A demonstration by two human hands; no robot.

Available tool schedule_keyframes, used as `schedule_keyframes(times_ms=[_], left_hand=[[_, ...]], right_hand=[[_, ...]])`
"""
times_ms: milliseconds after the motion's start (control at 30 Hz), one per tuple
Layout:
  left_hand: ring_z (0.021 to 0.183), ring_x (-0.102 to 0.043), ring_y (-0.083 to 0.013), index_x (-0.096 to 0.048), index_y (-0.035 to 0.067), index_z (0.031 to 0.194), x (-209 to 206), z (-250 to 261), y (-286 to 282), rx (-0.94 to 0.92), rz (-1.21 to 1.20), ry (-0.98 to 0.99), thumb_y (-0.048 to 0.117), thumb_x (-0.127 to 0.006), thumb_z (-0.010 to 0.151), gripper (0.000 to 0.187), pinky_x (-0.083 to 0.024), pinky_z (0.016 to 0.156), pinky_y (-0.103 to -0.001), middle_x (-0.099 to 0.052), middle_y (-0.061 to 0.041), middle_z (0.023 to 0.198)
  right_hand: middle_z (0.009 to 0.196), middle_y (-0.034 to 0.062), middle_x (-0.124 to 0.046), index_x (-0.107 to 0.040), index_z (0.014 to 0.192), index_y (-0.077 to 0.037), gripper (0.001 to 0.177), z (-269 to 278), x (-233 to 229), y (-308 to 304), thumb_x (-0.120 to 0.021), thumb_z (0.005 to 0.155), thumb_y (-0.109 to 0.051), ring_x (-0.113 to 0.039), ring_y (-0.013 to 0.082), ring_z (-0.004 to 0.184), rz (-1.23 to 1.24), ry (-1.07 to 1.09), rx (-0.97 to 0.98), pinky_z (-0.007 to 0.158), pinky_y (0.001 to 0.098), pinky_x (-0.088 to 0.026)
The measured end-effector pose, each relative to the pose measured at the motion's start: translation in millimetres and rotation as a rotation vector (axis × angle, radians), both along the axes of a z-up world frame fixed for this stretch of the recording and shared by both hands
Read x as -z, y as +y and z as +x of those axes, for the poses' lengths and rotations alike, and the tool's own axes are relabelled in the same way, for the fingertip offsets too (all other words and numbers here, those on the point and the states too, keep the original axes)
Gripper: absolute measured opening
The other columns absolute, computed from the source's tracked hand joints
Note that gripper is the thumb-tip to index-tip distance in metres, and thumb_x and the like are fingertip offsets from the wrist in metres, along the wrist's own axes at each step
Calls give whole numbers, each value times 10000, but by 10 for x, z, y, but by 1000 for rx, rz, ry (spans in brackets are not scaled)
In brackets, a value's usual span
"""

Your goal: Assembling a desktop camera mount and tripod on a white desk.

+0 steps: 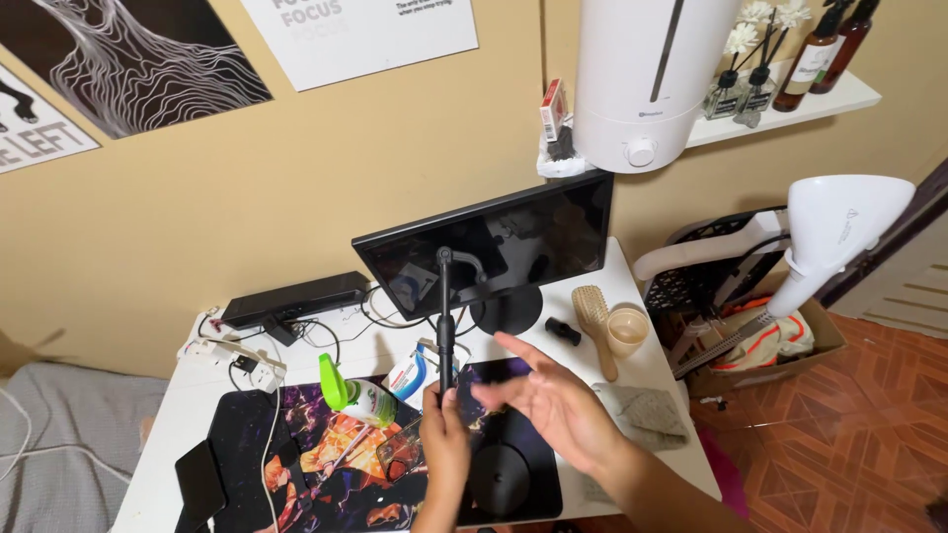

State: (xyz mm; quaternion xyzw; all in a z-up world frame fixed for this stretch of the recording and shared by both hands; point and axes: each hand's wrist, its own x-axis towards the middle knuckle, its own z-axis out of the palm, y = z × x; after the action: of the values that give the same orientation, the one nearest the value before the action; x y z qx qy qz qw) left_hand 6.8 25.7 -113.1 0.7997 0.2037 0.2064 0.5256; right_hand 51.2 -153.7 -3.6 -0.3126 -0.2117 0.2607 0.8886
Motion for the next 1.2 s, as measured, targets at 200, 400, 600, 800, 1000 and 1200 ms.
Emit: schedule_keyframes(times_ms=[200,400,600,800,1000,1200], left_hand=[[460,-417,-97,-613,57,1247,-119,-161,-132,181,-282,-59,179,-468,1035,284,-361,428,-260,-485,9,645],[541,-581,-148,-604,94,1155,61,36,148,-35,10,49,230,-449,1050,231,-467,498,-310,-608,-29,676],[502,-414,-100,-647,74,1113,-119,-70,-88,159,-136,-68,255,-453,1037,276,-326,469,-272,-519,13,666],[570,-694,-229,-599,40,1236,47,207,241,-38,141,210,283,-454,1006,365,-555,505,-347,-730,-89,685],[556,-599,-163,-590,102,1196,85,85,45,82,127,55,296,-456,1029,289,-470,537,-328,-656,-25,679],[532,-564,-168,-650,96,1150,112,87,-108,162,-9,118,237,-469,1019,264,-458,528,-334,-631,-40,645]], right_hand=[[1209,183,-559,-531,1422,-35,534,353,56,272,-464,918,-197,-513,285,1131,-167,412,258,1028,412,-390],[1033,201,-733,-345,1567,12,639,-103,-154,184,-381,1010,-298,-695,256,964,42,46,-76,938,400,-497],[1283,177,-598,-532,1387,-31,533,368,-1,384,-450,893,-212,-527,279,1196,-140,417,303,1034,409,-382],[1122,271,-727,-280,1577,69,659,-143,-258,235,-252,1022,-286,-723,296,958,83,103,-145,973,442,-514],[1488,136,-549,-494,1479,-62,671,636,317,444,-559,814,-115,-511,242,1330,-205,398,257,1109,411,-318],[1351,270,-620,-502,1433,94,532,893,763,504,-626,958,-112,-601,322,1281,10,79,-205,1132,420,-463]])
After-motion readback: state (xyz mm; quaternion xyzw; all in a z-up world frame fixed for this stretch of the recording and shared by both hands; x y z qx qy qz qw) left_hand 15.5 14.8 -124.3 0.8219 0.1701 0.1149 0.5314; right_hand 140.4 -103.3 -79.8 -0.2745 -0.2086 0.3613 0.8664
